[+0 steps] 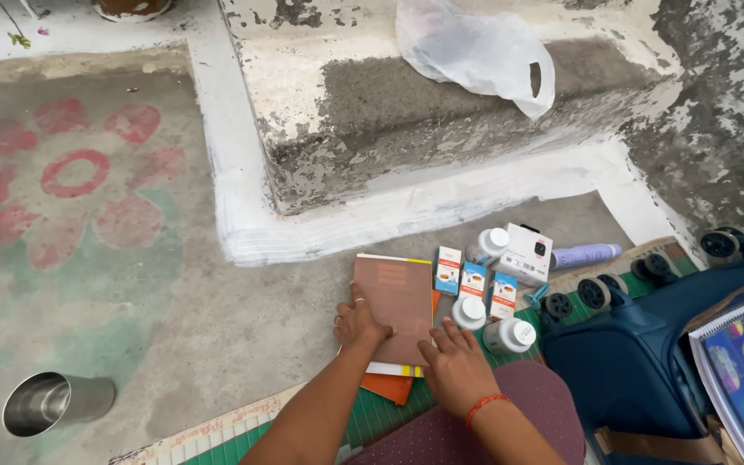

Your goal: Pack clothes, books, and medicine bottles into a blue suitcase.

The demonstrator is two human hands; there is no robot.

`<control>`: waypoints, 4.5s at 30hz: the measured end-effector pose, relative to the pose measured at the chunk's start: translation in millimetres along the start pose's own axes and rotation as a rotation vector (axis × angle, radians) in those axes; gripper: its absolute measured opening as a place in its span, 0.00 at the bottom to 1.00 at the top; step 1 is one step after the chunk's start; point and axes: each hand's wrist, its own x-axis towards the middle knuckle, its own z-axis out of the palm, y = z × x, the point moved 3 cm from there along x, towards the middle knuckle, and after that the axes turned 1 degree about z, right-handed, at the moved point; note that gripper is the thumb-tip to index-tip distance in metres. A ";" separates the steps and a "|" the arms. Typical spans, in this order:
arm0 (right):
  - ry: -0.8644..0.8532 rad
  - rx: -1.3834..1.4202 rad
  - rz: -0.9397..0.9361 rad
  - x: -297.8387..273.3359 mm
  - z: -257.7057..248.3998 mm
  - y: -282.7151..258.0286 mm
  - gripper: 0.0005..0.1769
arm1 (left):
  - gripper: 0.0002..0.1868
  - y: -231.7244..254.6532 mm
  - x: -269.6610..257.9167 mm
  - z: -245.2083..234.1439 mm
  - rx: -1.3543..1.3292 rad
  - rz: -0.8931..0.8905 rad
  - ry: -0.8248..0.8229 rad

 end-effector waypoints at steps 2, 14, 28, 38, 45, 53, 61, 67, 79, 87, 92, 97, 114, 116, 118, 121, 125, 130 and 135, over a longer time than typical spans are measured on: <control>0.000 -0.002 -0.002 -2.1 -0.1 -2.4 0.27 | 0.73 -2.1 6.5 4.8 -0.041 -0.007 0.021; 0.013 0.029 0.042 -10.1 -17.6 -6.8 0.25 | 0.22 6.0 18.1 4.3 -0.201 0.167 0.300; 0.675 -0.351 0.203 -28.8 -96.8 30.6 0.31 | 0.22 136.0 -68.1 -60.6 -0.808 0.849 -0.104; 0.795 -0.431 0.555 -195.8 -101.4 179.5 0.29 | 0.37 240.6 -249.2 83.3 0.067 1.441 -0.018; 0.357 -0.647 1.181 -371.9 -46.7 306.4 0.29 | 0.46 253.3 -299.6 175.9 0.534 1.581 -0.231; 0.327 -0.456 1.196 -412.5 37.9 373.5 0.31 | 0.50 234.7 -257.8 220.2 0.497 1.795 -0.045; 0.536 -0.273 1.068 -419.0 76.7 422.8 0.39 | 0.56 237.3 -281.3 206.5 0.633 1.535 -0.302; -0.260 0.186 1.216 -371.8 -21.6 406.1 0.59 | 0.57 233.2 -276.6 214.8 0.579 1.571 -0.229; 0.508 0.040 0.786 -213.5 9.3 311.9 0.31 | 0.56 239.6 -279.6 190.3 0.626 1.576 -0.049; 0.559 -0.116 0.462 -134.9 -47.7 196.8 0.28 | 0.47 149.3 -170.2 95.1 0.469 1.367 0.252; 0.422 -0.155 0.099 -41.9 -14.1 100.6 0.26 | 0.50 46.9 -80.0 54.1 0.675 1.003 0.156; 0.130 -0.054 -0.139 22.4 34.5 3.9 0.30 | 0.56 -10.0 -45.8 29.9 0.780 0.798 0.078; -0.497 0.404 0.489 46.6 96.3 6.2 0.58 | 0.52 -23.3 1.6 18.5 0.406 0.838 -0.078; -0.453 0.506 0.489 57.7 137.1 25.4 0.61 | 0.51 -22.7 -1.7 18.8 0.386 0.793 -0.088; -0.407 0.602 0.488 66.2 170.3 43.9 0.63 | 0.50 -24.8 -1.3 23.2 0.360 0.749 -0.096; -0.363 0.770 0.595 78.0 207.5 61.8 0.68 | 0.51 -31.7 6.2 28.6 0.354 0.749 -0.093; -0.181 1.425 0.709 87.4 224.5 73.9 0.66 | 0.51 -28.5 9.1 26.7 0.318 0.772 -0.108; -0.026 1.083 0.911 77.9 199.3 82.3 0.45 | 0.53 -45.4 6.6 23.8 0.294 0.736 -0.188; 0.294 0.768 0.789 82.0 134.8 84.7 0.36 | 0.50 -87.5 61.1 73.6 -0.217 0.392 0.305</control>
